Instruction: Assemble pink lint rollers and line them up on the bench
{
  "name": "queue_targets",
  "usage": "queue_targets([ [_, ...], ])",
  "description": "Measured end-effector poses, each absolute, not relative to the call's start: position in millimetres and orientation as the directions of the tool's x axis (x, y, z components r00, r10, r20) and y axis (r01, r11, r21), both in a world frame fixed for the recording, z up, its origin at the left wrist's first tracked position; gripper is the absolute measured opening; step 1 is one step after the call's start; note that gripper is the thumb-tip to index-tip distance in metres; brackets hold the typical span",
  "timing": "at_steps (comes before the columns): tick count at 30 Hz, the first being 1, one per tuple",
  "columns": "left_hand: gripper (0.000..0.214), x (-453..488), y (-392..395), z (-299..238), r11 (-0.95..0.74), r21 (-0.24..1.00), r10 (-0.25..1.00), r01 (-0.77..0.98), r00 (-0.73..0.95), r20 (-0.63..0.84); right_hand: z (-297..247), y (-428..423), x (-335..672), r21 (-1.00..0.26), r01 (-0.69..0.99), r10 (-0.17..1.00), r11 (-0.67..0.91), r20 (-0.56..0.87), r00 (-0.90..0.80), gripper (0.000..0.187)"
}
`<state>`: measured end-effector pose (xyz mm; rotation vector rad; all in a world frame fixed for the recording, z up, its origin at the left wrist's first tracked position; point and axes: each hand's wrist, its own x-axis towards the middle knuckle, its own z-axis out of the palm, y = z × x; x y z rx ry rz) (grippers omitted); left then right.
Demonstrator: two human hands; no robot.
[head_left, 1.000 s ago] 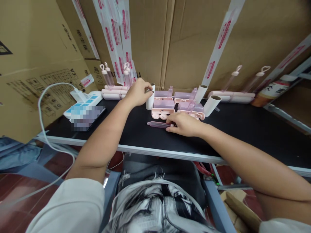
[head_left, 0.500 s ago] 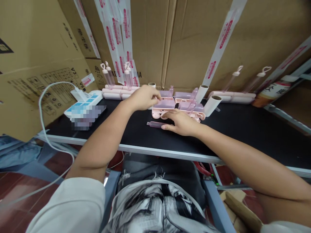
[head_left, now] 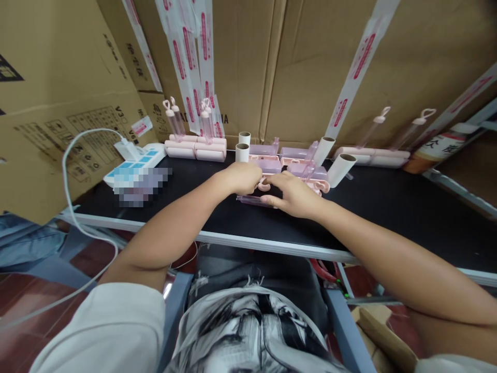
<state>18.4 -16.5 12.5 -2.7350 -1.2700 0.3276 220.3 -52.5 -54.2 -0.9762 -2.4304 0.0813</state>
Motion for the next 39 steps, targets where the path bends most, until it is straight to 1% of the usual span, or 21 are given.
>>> queue_targets([
  [4,0.027,17,-15,14,-0.642,-0.176,0.766,0.746,0.629,-0.129,-51,-52,223,-0.27,0.643,0.674,0.717,0.506,-0.538,0.032],
  [9,0.026,20,-12,10,-0.642,-0.169,0.767,0.748,0.624,-0.153,-51,-51,226,-0.31,0.645,0.684,0.699,0.552,-0.476,0.03],
  [11,0.025,20,-11,8,-0.648,-0.162,0.761,0.744,0.634,-0.137,-50,-52,226,-0.31,0.646,0.682,0.698,0.562,-0.468,0.028],
  [13,0.022,17,-8,7,-0.66,-0.125,0.751,0.741,0.652,-0.102,-49,-52,226,-0.311,0.65,0.682,0.694,0.574,-0.453,0.026],
  [15,0.021,10,-2,9,-0.693,-0.031,0.72,0.72,0.69,-0.077,-47,-53,226,-0.318,0.662,0.69,0.679,0.585,-0.426,0.024],
  [16,0.021,5,3,10,-0.712,0.048,0.697,0.7,0.714,-0.067,-46,-53,227,-0.322,0.672,0.697,0.667,0.588,-0.41,0.023],
  [19,0.018,-7,18,14,-0.725,0.358,0.633,0.588,0.774,0.01,-47,-52,227,-0.355,0.697,0.73,0.623,0.583,-0.356,0.026],
  [21,0.019,-11,23,16,-0.705,0.525,0.616,0.478,0.779,0.118,-48,-52,226,-0.41,0.688,0.751,0.599,0.585,-0.306,0.038],
  [23,0.02,-8,21,16,-0.68,0.637,0.609,0.363,0.764,0.214,-49,-52,225,-0.474,0.657,0.765,0.586,0.592,-0.255,0.055],
  [24,0.021,-5,18,16,-0.659,0.682,0.611,0.316,0.754,0.241,-49,-52,224,-0.501,0.638,0.767,0.585,0.598,-0.233,0.059],
  [25,0.021,-1,14,15,-0.635,0.72,0.618,0.281,0.743,0.256,-49,-52,223,-0.524,0.617,0.767,0.587,0.605,-0.215,0.059],
  [27,0.021,8,5,15,-0.599,0.761,0.637,0.247,0.723,0.266,-48,-53,221,-0.561,0.571,0.76,0.599,0.623,-0.185,0.052],
  [29,0.023,13,0,14,-0.606,0.752,0.652,0.258,0.704,0.284,-46,-53,220,-0.591,0.526,0.753,0.611,0.64,-0.155,0.046],
  [31,0.026,13,3,14,-0.662,0.679,0.675,0.317,0.647,0.356,-46,-53,219,-0.612,0.499,0.749,0.614,0.651,-0.123,0.045],
  [33,0.025,6,14,12,-0.712,0.536,0.7,0.454,0.52,0.489,-47,-54,219,-0.631,0.471,0.749,0.617,0.655,-0.104,0.046],
  [35,0.024,-3,29,8,-0.671,0.391,0.703,0.63,0.372,0.606,-47,-55,219,-0.658,0.426,0.759,0.62,0.64,-0.115,0.049],
  [37,0.043,-13,42,2,-0.582,0.329,0.731,0.744,0.3,0.614,-48,-56,219,-0.692,0.374,0.775,0.618,0.616,-0.142,0.053],
  [39,0.061,-21,52,-4,-0.525,0.326,0.787,0.787,0.302,0.537,-48,-57,220,-0.716,0.327,0.784,0.616,0.599,-0.166,0.055],
])
